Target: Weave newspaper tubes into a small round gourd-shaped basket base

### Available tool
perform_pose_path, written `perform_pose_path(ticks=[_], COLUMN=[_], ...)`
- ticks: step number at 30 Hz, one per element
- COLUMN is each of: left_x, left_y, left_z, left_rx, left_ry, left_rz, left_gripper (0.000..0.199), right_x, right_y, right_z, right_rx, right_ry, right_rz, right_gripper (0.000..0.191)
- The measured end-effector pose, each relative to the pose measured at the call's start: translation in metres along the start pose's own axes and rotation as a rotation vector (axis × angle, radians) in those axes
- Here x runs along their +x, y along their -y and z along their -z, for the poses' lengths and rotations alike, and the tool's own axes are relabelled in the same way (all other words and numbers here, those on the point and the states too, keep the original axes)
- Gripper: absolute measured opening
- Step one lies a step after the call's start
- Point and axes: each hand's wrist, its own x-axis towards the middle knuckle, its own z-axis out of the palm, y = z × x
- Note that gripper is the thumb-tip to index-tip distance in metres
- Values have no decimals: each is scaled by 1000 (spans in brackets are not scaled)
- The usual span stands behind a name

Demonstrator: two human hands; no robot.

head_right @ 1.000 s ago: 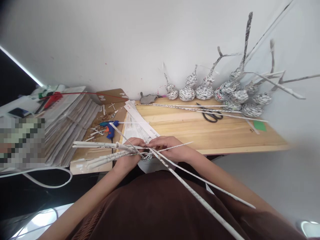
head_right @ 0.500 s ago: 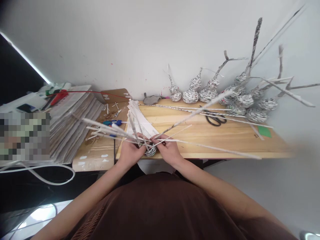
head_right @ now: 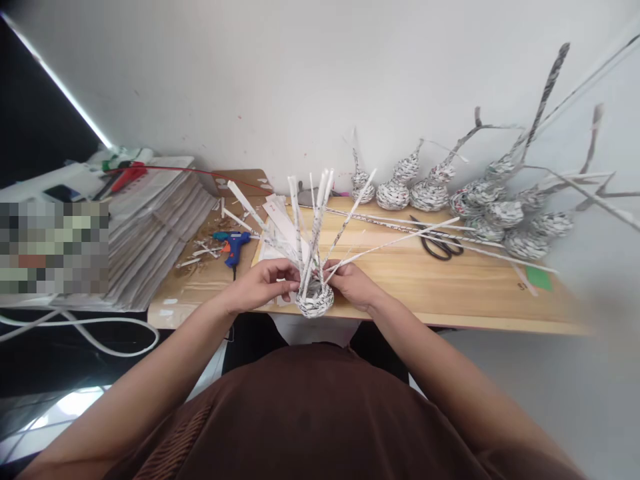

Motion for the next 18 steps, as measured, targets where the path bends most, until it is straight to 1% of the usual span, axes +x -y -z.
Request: perform_pose_path(ticks=[4,6,8,10,12,14,18], left_x=[9,11,12,12,11,13,18], left_y=[0,-2,-5,-9,-13,-16,-18], left_z=[-3,-5,-5,-3,0,2,0], left_rx=[16,53,95,130,185,263,323], left_ry=[71,86,127,191,260,287,276], left_rz=[26,36,38,-9,-104,-172,-143], left_gripper=[19,16,13,13,13,13,17], right_x=[-4,-5,-6,-6,-6,-7,-9], right_y=[-2,-3,-4,-4,-4,-2,1], right_z=[1,2,3,4,3,1,-1], right_rx=[-15,-24,-29,-41,-68,-85,-84], right_ry=[52,44,36,37,42,33,9], right_rz=[-4,7,15,29,46,62,92], right_gripper=[38,37,37,36,36,35,31])
